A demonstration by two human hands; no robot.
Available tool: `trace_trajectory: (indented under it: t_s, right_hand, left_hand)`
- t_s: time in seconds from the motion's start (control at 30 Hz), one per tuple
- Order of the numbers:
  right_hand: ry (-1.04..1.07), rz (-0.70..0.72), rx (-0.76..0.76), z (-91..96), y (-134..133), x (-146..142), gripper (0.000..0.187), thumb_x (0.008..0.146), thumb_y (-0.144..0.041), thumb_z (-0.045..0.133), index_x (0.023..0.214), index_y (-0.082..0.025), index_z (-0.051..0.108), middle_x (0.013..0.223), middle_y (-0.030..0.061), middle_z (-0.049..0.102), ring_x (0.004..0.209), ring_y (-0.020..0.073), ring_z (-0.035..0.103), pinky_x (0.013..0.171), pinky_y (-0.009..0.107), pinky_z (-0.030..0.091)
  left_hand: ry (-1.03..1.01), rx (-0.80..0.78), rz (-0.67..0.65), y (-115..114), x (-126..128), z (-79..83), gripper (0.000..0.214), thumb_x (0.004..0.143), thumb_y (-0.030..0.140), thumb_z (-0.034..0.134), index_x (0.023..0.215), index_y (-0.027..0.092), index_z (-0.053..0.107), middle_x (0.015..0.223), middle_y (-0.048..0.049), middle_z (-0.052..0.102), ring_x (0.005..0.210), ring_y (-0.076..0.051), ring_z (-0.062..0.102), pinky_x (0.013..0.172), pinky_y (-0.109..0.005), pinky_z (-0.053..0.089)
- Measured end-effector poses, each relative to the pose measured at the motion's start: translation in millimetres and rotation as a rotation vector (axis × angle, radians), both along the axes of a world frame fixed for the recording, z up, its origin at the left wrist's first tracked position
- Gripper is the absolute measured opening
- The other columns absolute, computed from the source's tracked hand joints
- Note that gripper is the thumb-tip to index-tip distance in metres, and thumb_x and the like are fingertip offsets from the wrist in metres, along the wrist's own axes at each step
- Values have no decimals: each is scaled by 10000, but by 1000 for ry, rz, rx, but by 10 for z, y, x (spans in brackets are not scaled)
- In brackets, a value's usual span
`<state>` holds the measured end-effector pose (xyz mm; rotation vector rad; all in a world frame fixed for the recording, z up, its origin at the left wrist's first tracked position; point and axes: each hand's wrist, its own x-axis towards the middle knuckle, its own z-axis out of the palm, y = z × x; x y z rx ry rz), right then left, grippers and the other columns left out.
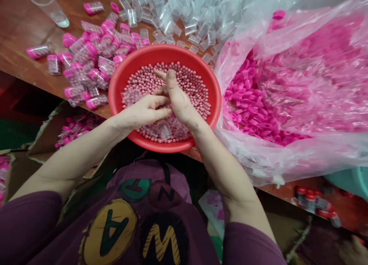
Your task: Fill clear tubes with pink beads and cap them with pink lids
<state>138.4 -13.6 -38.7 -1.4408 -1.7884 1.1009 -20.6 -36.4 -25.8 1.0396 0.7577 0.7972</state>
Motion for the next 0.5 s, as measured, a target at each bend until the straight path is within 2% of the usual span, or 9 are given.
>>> trace_trajectory:
  t_s: [0.1,0.17,0.23,0.27,0.3,0.37,0.43,0.5]
  right_hand:
    - [-94,-71,163,-17,3,-34,637,1252,-682,304,1652,-349,669,1155,66,855,996,235,826,1024,412,697]
    - [-52,-206,277,-53,42,-59,653,1242,-706,272,1535,-307,699,1121,87,838,952,251,814,987,433,693]
    - [60,-327,347,-78,67,-49,712,1234,-704,176,1368,-276,730,1006,100,803,880,269,802,890,454,689]
    - [100,-356,377,-84,64,-23,704,1233,-695,182,1303,-269,739,992,106,796,901,281,807,890,469,685]
    - [108,-351,413,-85,48,18,661,1229,-692,242,1271,-265,746,1018,112,800,957,296,815,921,488,682]
    - [-4,-224,507,-85,-15,122,518,1166,-673,523,1366,-248,742,1264,155,820,1197,355,800,1095,571,643]
    - [-211,-51,571,-87,-96,209,687,1018,-612,757,1569,-216,654,1485,215,767,1349,432,735,1182,666,588]
    - [-414,12,602,-86,-164,232,865,909,-498,844,1659,-163,574,1530,266,736,1352,480,708,1165,717,572]
  left_hand:
    - [80,46,-1,27,33,-15,292,900,-108,756,751,142,730,688,29,616,634,-81,505,616,-224,386]
    - [100,-8,20,42,41,15,303,961,-91,706,769,143,701,664,44,593,605,-70,481,599,-220,355]
    - [76,-103,59,59,38,57,280,1036,32,753,796,156,682,665,49,585,570,-71,479,575,-228,352]
    - [51,-145,94,70,34,75,285,1057,122,804,806,164,674,680,44,600,564,-74,495,569,-232,365]
    - [17,-170,136,83,28,88,312,1059,215,856,813,170,670,699,37,623,569,-79,522,573,-234,390]
    - [-49,-181,220,109,18,97,384,1032,357,934,815,172,677,735,26,663,609,-82,572,609,-225,441]
    - [-87,-179,256,126,16,92,417,1001,429,973,826,163,703,759,17,692,660,-85,605,650,-215,468]
    - [-104,-184,268,129,32,82,406,967,421,1006,844,154,726,773,17,711,677,-84,604,661,-213,470]
